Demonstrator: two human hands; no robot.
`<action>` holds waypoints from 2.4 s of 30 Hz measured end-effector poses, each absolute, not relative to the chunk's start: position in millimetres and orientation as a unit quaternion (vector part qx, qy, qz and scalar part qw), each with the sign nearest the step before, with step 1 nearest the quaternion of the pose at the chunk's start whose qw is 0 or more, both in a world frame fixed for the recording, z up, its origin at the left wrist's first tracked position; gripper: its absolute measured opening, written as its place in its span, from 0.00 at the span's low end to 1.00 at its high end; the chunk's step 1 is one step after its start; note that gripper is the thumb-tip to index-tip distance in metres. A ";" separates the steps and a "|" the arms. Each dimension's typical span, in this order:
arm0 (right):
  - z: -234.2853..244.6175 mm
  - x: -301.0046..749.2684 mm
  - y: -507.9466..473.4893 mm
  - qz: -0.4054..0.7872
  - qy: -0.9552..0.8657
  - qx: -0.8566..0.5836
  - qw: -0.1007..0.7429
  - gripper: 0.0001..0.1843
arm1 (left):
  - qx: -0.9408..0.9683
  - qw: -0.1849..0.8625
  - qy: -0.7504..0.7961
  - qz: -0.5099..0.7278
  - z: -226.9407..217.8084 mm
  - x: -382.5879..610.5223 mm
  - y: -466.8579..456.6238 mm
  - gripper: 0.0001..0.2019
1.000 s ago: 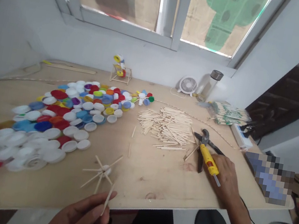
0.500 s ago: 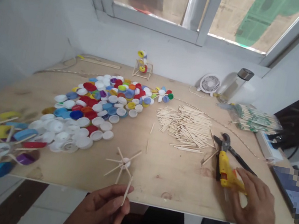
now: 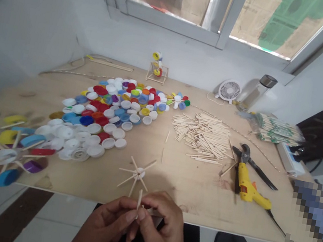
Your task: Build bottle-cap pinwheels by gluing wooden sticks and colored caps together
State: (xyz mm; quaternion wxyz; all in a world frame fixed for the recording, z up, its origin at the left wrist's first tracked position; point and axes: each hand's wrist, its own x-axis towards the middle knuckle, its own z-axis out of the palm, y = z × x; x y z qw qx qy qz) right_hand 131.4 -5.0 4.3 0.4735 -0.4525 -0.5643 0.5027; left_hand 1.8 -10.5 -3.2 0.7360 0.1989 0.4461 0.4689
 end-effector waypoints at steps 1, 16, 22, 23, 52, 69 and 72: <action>2.6 128.1 -5.1 0.532 -0.533 -0.450 0.480 0.04 | 0.196 0.733 0.448 0.473 -3.1 1.4 -10.9 0.13; 5.1 132.4 18.7 0.513 -0.514 -0.517 0.453 0.12 | 0.432 0.455 0.613 0.480 8.4 -20.8 -4.7 0.06; -9.0 152.6 53.1 0.404 -0.664 -0.535 0.331 0.09 | 0.665 0.161 0.578 0.446 -21.8 -46.6 17.6 0.06; -10.3 152.9 56.5 0.380 -0.689 -0.531 0.314 0.08 | 0.687 0.138 0.568 0.432 -26.0 -48.4 20.1 0.07; -11.4 145.7 69.9 0.270 -0.788 -0.496 0.246 0.06 | 0.748 0.067 0.537 0.383 -34.8 -49.9 31.1 0.10; -12.2 143.2 69.9 0.263 -0.791 -0.497 0.241 0.06 | 0.743 0.068 0.541 0.388 -32.7 -48.8 31.6 0.11; -12.0 142.9 69.8 0.263 -0.792 -0.495 0.240 0.06 | 0.746 0.064 0.538 0.388 -32.2 -48.9 32.0 0.11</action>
